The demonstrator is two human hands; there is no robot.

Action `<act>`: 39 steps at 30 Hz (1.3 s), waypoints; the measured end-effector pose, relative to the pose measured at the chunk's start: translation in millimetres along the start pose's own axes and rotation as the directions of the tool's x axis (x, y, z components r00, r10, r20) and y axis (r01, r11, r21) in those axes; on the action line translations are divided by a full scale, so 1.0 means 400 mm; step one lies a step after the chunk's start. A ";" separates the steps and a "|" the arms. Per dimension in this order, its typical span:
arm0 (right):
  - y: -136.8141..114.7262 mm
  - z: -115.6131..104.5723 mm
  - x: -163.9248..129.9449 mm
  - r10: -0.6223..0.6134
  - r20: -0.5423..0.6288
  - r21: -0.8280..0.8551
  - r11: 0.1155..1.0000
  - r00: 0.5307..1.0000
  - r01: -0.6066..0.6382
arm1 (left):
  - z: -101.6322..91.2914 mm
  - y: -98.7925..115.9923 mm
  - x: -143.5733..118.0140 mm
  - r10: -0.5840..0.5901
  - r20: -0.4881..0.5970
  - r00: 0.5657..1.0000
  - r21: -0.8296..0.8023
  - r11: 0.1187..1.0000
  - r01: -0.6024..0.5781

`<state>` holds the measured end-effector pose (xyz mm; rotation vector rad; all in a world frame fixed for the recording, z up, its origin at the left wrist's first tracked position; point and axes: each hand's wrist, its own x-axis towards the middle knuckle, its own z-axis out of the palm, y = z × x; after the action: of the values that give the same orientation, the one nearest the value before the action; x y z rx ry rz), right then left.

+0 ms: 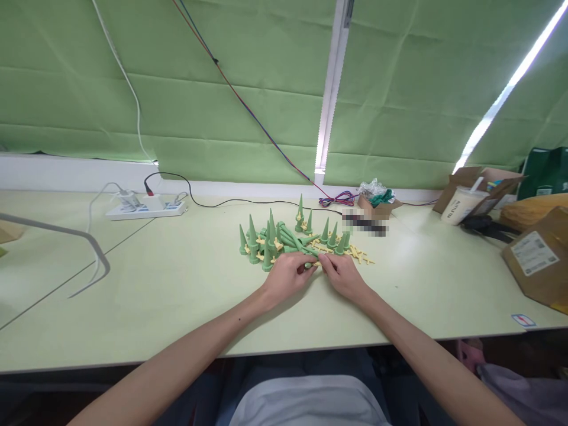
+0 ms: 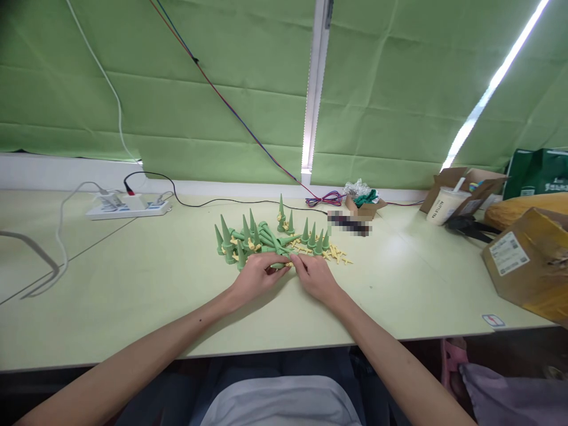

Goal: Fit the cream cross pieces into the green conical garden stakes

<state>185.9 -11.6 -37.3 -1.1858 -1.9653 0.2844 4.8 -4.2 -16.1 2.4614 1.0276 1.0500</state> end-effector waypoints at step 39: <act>-0.012 -0.020 -0.001 -0.026 0.043 0.117 0.993 0.999 0.021 | -0.001 -0.011 0.005 -0.133 -0.026 0.991 -0.062 0.989 0.132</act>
<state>188.6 -16.1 -29.5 -1.0892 -1.9715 0.4107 3.3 0.2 -16.9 2.3021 1.1347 1.0619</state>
